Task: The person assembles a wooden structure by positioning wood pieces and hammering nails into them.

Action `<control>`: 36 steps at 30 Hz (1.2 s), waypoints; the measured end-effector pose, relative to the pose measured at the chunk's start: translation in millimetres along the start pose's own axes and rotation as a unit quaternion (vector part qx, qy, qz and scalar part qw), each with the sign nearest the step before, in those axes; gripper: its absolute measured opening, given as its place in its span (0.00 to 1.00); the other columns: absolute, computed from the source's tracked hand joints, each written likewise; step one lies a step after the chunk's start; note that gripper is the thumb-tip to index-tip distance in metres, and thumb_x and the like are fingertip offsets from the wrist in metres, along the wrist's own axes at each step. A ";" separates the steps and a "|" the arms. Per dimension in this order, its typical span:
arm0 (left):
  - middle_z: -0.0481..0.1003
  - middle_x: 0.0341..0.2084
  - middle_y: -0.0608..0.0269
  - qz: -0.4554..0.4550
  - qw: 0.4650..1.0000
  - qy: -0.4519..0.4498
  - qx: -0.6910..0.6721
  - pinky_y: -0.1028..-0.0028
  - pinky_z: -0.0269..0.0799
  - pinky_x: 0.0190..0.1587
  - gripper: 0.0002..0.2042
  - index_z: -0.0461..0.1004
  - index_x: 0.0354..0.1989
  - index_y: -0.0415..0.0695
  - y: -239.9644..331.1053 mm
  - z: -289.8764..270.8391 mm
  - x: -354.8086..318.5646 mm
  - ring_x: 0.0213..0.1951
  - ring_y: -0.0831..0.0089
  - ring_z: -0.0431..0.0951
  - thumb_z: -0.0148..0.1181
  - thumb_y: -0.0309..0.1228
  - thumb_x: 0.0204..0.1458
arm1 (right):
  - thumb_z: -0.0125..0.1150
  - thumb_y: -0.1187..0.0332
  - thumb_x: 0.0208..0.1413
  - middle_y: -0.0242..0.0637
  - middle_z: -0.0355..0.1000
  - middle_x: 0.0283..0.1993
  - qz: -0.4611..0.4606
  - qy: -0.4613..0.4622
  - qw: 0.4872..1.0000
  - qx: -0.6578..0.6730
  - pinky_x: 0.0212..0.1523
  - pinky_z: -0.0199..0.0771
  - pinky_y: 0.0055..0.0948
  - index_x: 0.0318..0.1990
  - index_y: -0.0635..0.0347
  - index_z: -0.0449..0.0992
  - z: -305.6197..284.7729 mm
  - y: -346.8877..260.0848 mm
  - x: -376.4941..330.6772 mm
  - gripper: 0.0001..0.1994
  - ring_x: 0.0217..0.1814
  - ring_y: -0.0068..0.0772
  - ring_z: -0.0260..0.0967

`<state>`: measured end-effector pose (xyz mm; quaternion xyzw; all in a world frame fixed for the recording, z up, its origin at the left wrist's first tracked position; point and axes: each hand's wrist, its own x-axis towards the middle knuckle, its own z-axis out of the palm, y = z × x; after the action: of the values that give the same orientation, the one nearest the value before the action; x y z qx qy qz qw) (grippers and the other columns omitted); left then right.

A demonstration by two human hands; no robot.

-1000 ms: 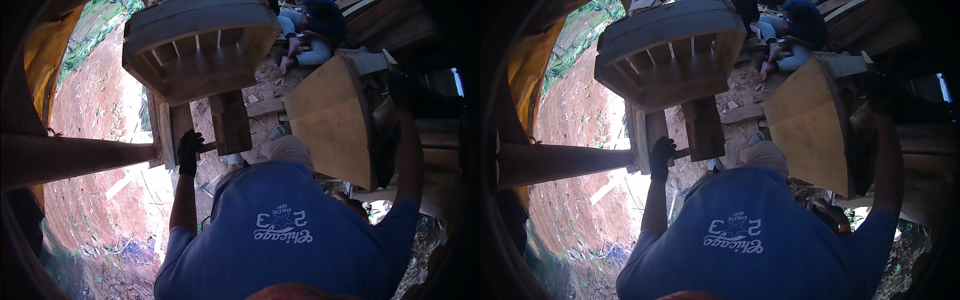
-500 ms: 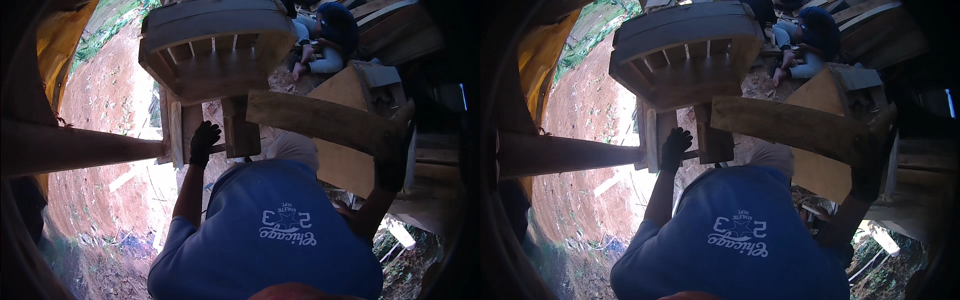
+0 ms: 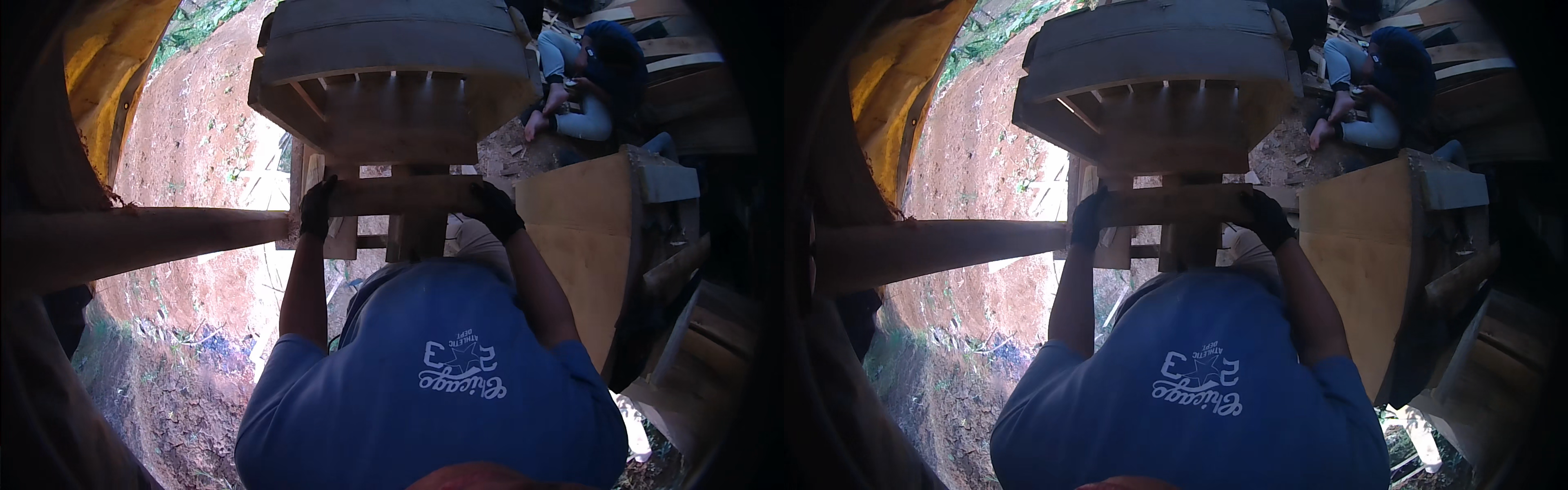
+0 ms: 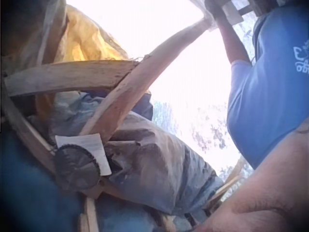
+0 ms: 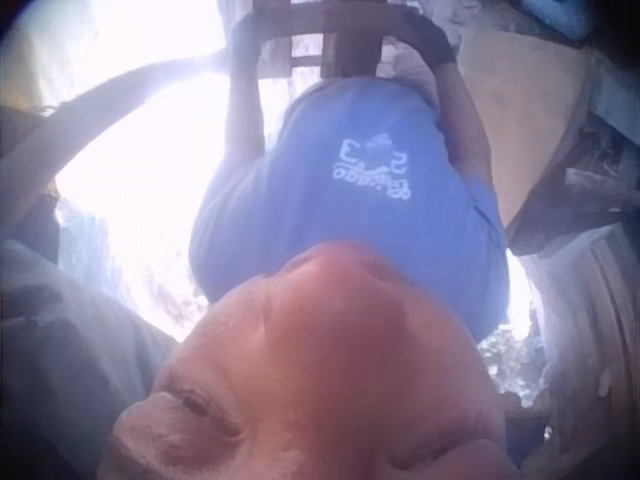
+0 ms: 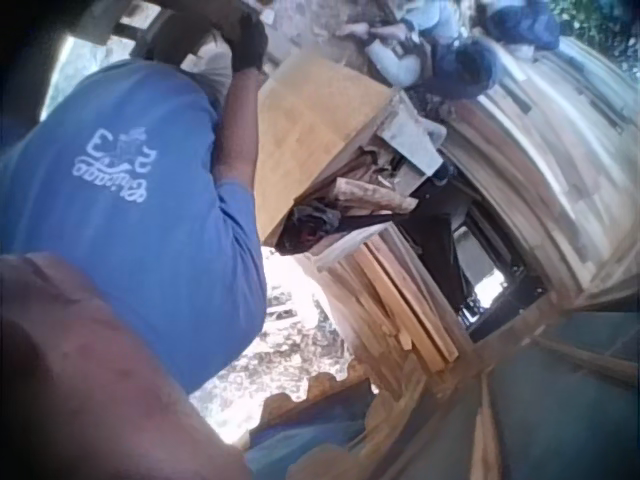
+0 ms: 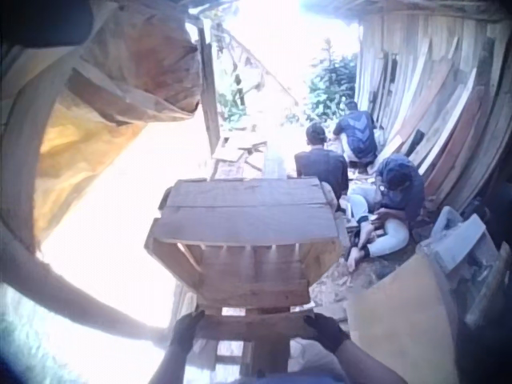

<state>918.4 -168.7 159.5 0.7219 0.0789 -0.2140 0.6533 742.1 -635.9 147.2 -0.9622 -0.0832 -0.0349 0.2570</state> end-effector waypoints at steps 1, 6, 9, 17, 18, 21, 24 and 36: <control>0.83 0.54 0.53 0.001 0.999 0.017 0.037 0.67 0.72 0.62 0.20 0.81 0.61 0.42 5.0 5.2 5.2 0.58 0.68 0.80 0.62 0.42 0.67 | 0.75 0.55 0.60 0.49 0.75 0.62 0.015 -0.002 1.000 0.005 0.59 0.80 0.46 0.71 0.53 0.68 4.9 4.4 5.8 0.35 0.61 0.53 0.76; 0.82 0.57 0.57 0.002 0.997 0.071 0.038 0.68 0.70 0.64 0.23 0.80 0.62 0.39 33.3 40.0 7.1 0.60 0.71 0.78 0.60 0.44 0.69 | 0.70 0.57 0.66 0.45 0.76 0.62 0.209 -0.017 0.933 0.294 0.57 0.81 0.42 0.66 0.58 0.73 19.4 10.9 26.4 0.26 0.62 0.43 0.77; 0.80 0.61 0.59 -0.010 0.996 0.084 0.022 0.68 0.70 0.65 0.22 0.80 0.63 0.40 36.1 45.8 17.5 0.62 0.73 0.77 0.59 0.44 0.71 | 0.65 0.59 0.69 0.41 0.78 0.60 0.210 0.014 0.918 0.337 0.56 0.81 0.39 0.64 0.60 0.75 36.6 30.7 25.5 0.21 0.60 0.39 0.78; 0.80 0.59 0.55 0.098 0.969 0.118 0.195 0.66 0.71 0.66 0.20 0.78 0.66 0.45 -22.1 18.2 39.1 0.64 0.63 0.78 0.52 0.40 0.73 | 0.64 0.67 0.69 0.41 0.77 0.61 0.278 0.021 0.858 0.432 0.58 0.80 0.41 0.68 0.62 0.72 9.5 -7.5 44.7 0.23 0.62 0.40 0.77; 0.80 0.59 0.54 0.116 0.966 0.123 0.195 0.65 0.71 0.65 0.19 0.78 0.66 0.46 -30.6 14.4 44.1 0.63 0.62 0.78 0.51 0.40 0.73 | 0.63 0.64 0.70 0.41 0.77 0.61 0.278 0.020 0.852 0.443 0.58 0.80 0.40 0.69 0.62 0.71 -2.8 -14.1 49.7 0.23 0.62 0.40 0.77; 0.80 0.57 0.51 0.136 0.948 0.107 0.266 0.61 0.72 0.63 0.20 0.79 0.63 0.45 -7.4 30.7 49.6 0.60 0.59 0.79 0.49 0.42 0.74 | 0.58 0.56 0.73 0.41 0.77 0.60 0.302 0.069 0.790 0.529 0.58 0.82 0.38 0.71 0.62 0.70 -4.7 -8.5 50.8 0.26 0.62 0.38 0.77; 0.79 0.57 0.48 -0.006 0.919 0.082 0.385 0.57 0.72 0.62 0.21 0.79 0.60 0.43 15.9 34.3 55.9 0.59 0.53 0.79 0.45 0.44 0.75 | 0.64 0.54 0.70 0.42 0.77 0.61 0.367 0.060 0.728 0.575 0.61 0.80 0.41 0.72 0.60 0.69 -7.2 -2.8 63.1 0.30 0.64 0.43 0.76; 0.77 0.57 0.40 -0.057 0.943 0.091 0.315 0.53 0.70 0.62 0.30 0.77 0.62 0.38 33.3 38.9 42.1 0.60 0.45 0.77 0.49 0.55 0.71 | 0.63 0.62 0.67 0.38 0.77 0.60 0.515 0.090 0.497 0.693 0.61 0.79 0.37 0.66 0.55 0.76 11.1 9.9 69.0 0.22 0.60 0.35 0.77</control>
<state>961.2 -218.1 170.3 0.9014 0.1074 -0.1985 0.3696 812.0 -629.0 140.3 -0.3399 0.4529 0.0863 0.8197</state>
